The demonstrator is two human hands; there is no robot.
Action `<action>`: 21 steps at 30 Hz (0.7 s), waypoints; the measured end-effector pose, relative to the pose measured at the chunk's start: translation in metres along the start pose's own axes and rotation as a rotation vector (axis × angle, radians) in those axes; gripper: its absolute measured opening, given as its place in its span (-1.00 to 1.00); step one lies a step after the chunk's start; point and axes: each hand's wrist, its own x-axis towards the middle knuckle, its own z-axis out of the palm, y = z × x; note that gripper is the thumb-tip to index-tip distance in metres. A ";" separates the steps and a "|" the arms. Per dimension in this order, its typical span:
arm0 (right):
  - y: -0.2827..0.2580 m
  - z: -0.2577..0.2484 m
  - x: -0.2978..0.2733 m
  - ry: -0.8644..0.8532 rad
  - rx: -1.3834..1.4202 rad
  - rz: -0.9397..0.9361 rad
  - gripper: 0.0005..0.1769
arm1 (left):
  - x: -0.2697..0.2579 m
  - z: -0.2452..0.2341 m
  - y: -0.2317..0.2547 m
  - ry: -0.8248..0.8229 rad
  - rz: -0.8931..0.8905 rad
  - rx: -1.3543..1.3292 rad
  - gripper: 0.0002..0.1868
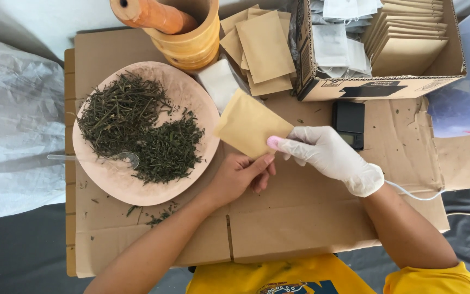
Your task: Packaging tea leaves into filter bags, sealing them with a handheld heat sealer, and placing the sealed bags into paper envelopes.
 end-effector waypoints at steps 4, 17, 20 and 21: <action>-0.008 -0.001 -0.002 0.052 0.006 0.007 -0.65 | 0.002 -0.002 0.005 -0.004 -0.004 -0.022 -0.56; -0.018 -0.012 -0.004 0.100 0.134 -0.029 -0.74 | 0.002 -0.011 0.014 0.008 0.003 0.001 -0.58; -0.015 -0.012 -0.003 0.116 0.136 -0.036 -0.74 | 0.000 -0.009 0.016 0.017 0.014 0.032 -0.56; -0.014 -0.012 -0.003 0.134 0.137 -0.040 -0.73 | 0.000 -0.008 0.016 0.023 0.030 0.053 -0.55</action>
